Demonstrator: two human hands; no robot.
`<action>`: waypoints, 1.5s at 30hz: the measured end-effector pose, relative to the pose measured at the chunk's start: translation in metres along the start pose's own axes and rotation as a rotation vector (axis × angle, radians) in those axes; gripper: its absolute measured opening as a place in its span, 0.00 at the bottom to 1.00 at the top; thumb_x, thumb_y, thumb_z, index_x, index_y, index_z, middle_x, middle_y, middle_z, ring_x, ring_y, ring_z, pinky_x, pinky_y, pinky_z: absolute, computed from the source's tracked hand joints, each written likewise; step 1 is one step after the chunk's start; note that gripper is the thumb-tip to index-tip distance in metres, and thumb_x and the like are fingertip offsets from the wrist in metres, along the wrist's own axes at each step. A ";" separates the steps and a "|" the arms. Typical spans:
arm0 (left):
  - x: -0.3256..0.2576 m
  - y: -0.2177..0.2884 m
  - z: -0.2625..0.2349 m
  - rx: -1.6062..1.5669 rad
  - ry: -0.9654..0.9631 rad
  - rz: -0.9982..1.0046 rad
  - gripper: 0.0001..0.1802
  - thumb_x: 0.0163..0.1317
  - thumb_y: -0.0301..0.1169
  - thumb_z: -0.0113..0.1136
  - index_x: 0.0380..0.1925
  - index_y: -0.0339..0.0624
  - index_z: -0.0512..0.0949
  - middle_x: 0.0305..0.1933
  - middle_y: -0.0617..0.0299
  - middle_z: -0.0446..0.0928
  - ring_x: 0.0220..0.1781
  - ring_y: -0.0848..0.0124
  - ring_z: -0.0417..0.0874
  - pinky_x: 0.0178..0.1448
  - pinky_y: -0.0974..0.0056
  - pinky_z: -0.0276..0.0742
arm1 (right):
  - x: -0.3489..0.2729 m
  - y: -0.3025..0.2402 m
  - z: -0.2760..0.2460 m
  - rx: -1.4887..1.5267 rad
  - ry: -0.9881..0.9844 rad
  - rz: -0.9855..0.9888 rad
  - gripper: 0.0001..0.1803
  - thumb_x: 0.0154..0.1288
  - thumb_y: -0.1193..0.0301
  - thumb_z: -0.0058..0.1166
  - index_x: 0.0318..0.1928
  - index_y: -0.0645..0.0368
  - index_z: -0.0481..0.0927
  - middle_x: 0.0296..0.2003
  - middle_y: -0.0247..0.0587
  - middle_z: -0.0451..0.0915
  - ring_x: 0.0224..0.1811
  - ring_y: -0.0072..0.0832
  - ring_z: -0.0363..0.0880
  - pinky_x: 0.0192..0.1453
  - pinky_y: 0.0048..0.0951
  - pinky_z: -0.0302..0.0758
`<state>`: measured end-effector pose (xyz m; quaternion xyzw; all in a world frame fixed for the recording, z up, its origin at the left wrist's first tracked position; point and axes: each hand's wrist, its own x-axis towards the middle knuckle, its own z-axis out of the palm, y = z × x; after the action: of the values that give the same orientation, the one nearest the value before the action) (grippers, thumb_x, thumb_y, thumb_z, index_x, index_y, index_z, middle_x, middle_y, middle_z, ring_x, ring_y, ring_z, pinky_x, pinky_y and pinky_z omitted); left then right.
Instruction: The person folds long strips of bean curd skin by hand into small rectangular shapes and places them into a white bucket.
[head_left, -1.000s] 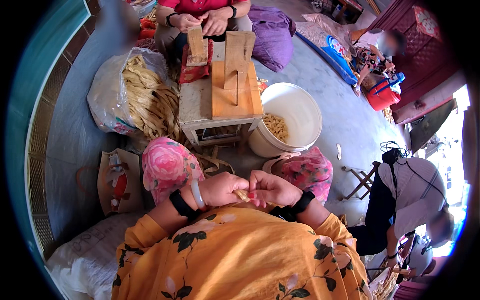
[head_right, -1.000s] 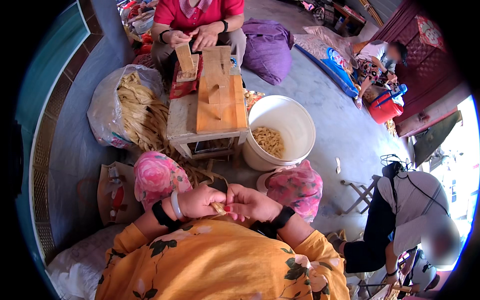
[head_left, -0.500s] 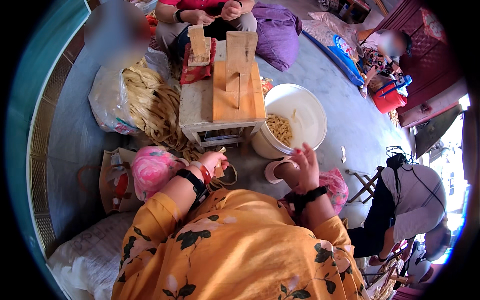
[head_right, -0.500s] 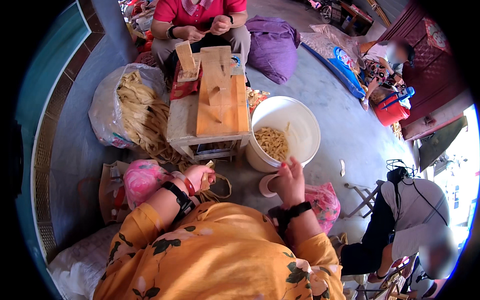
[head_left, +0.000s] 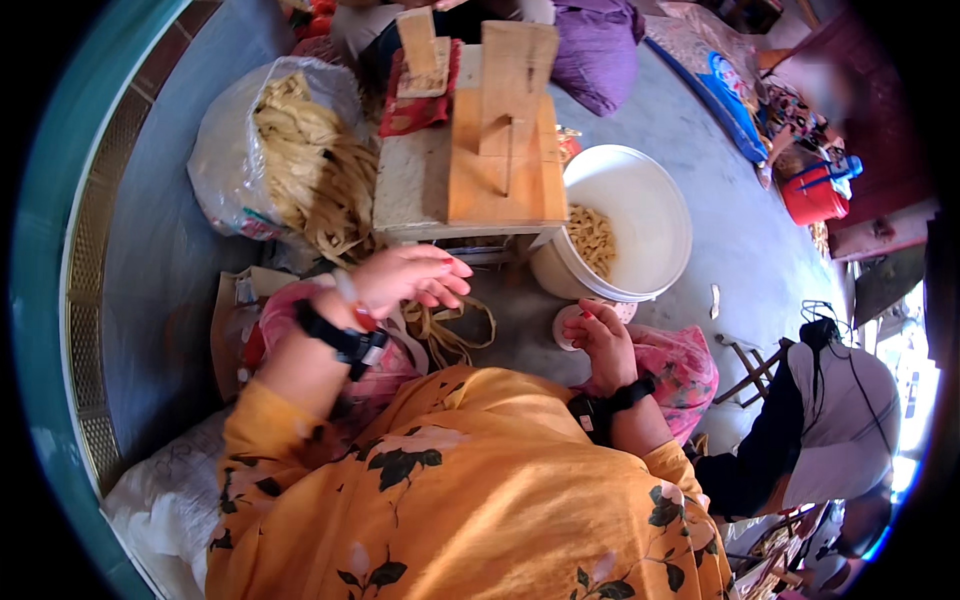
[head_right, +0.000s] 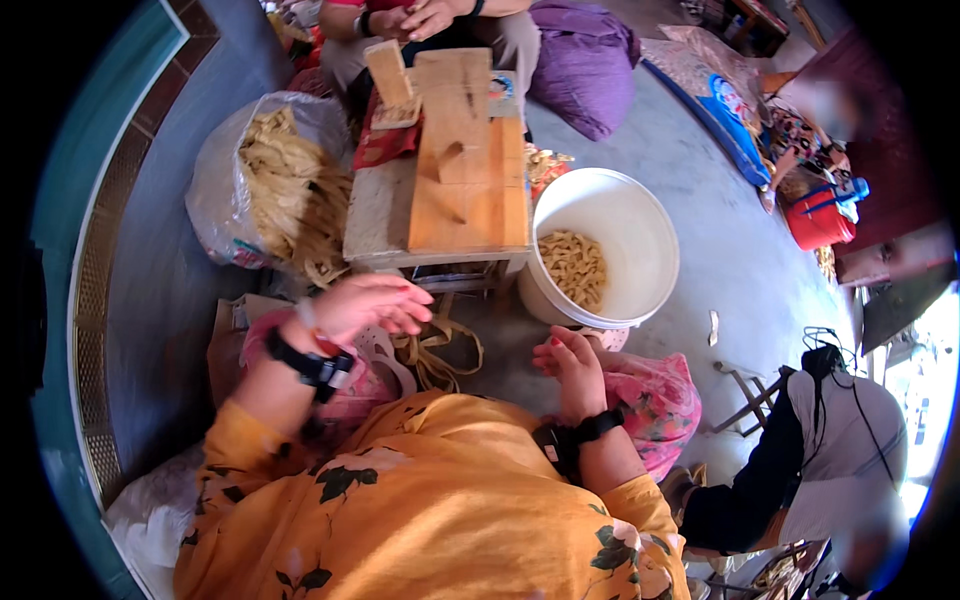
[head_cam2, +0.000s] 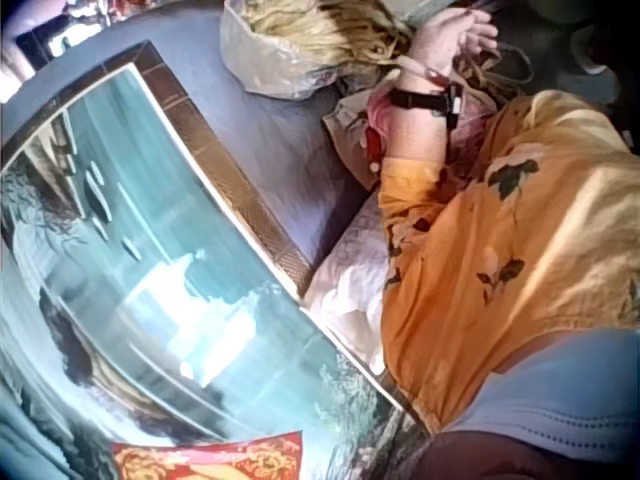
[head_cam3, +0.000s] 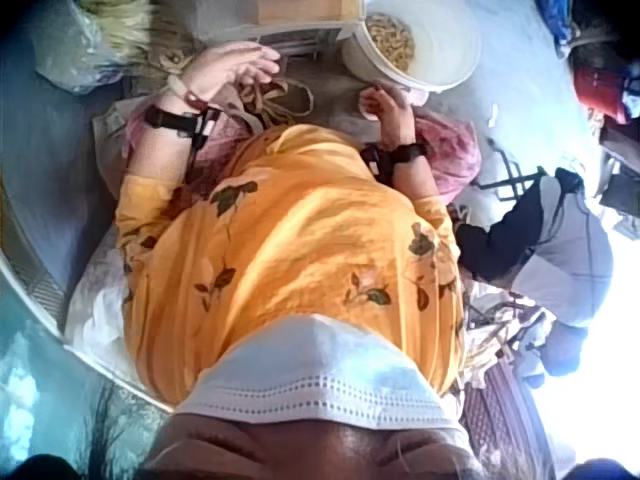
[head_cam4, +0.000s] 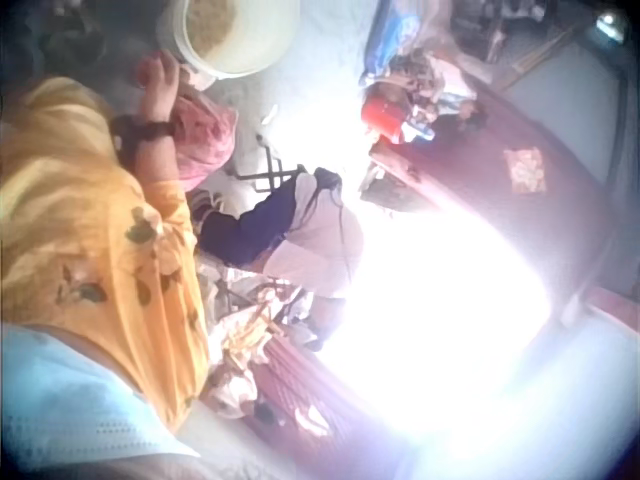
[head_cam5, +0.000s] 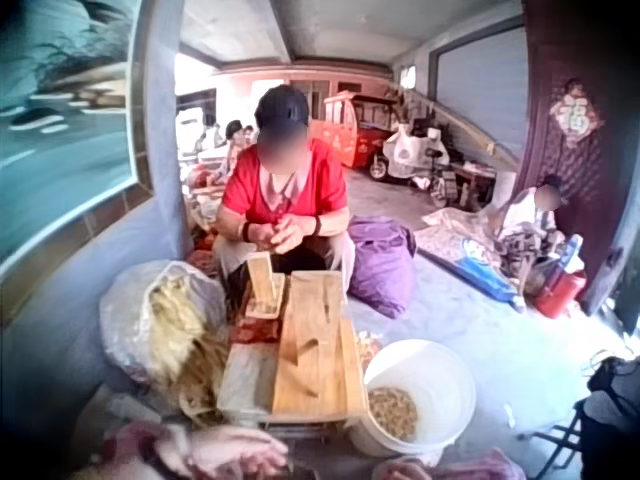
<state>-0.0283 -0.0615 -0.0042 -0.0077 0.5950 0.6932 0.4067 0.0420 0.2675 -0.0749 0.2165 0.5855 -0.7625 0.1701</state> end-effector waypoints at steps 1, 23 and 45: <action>-0.024 0.021 -0.005 0.137 0.011 0.012 0.18 0.71 0.35 0.45 0.51 0.35 0.75 0.45 0.56 0.81 0.42 0.72 0.83 0.44 0.72 0.74 | 0.000 -0.001 0.002 -0.068 -0.025 0.006 0.19 0.70 0.71 0.43 0.58 0.66 0.67 0.39 0.45 0.80 0.37 0.29 0.79 0.41 0.26 0.74; 0.059 -0.311 -0.253 0.056 1.427 0.284 0.36 0.50 0.28 0.70 0.59 0.37 0.65 0.59 0.48 0.71 0.51 0.62 0.78 0.49 0.61 0.76 | 0.036 0.001 0.028 -0.377 -0.044 0.394 0.13 0.70 0.71 0.44 0.52 0.62 0.72 0.37 0.43 0.81 0.35 0.28 0.81 0.39 0.24 0.74; -0.108 0.024 -0.117 -0.407 0.444 0.734 0.15 0.71 0.40 0.45 0.31 0.40 0.71 0.15 0.73 0.58 0.17 0.80 0.59 0.26 0.72 0.57 | 0.025 -0.002 0.056 -0.497 -0.387 0.126 0.14 0.70 0.74 0.44 0.54 0.64 0.70 0.39 0.43 0.81 0.36 0.26 0.80 0.39 0.24 0.74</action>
<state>-0.0252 -0.2180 0.0350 -0.0244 0.4830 0.8752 -0.0119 0.0124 0.2140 -0.0748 0.0551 0.6962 -0.6111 0.3726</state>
